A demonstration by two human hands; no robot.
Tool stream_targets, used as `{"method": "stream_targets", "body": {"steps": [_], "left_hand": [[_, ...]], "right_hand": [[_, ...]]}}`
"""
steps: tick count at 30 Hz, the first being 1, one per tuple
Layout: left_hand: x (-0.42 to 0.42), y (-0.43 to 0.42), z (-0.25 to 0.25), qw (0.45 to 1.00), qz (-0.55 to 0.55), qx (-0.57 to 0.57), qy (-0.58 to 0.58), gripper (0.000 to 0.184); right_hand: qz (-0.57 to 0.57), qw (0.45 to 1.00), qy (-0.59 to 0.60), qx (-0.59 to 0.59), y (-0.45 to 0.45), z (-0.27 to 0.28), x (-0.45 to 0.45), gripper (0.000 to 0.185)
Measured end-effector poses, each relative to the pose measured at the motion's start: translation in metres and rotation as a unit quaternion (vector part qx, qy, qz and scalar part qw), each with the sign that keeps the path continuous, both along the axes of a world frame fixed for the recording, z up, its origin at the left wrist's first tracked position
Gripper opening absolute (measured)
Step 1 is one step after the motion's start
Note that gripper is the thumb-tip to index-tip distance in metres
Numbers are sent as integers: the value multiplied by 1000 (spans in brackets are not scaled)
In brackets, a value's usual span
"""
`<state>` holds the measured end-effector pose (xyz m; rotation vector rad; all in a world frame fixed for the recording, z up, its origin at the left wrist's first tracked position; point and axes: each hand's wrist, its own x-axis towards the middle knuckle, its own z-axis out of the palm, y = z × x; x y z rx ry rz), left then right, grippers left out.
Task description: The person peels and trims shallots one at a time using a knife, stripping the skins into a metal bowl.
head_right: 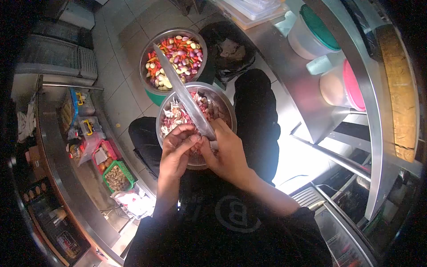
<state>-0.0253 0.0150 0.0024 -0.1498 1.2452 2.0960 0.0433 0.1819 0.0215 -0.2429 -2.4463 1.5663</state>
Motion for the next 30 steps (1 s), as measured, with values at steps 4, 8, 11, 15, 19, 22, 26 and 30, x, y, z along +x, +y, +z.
{"method": "stream_targets", "body": {"steps": [4,8,11,15,19,22,26,30], "left_hand": [[1,-4,-2,999,20,28,6,31],[2,-11,-5,998,37,39,-22,31],[1,-15,-7,998,42,39,-33,30],[2,-15,-8,997,41,41,-50,27],[4,-12,-9,998,46,26,-37,27],[4,-7,-5,998,57,-2,-29,28],[4,-7,-7,999,50,-8,3,30],[5,-7,-10,996,38,-55,64,32]], "right_hand": [[-20,998,-13,-54,0,0,0,23],[-53,998,-19,-38,4,-1,-2,27],[-76,997,-7,-22,8,4,-4,19],[-40,999,-27,4,8,-1,-1,18],[-37,999,8,30,3,3,-4,24],[-10,999,-2,33,4,-1,0,32],[27,999,-19,37,3,1,0,39],[36,998,-28,44,2,-1,1,41]]}}
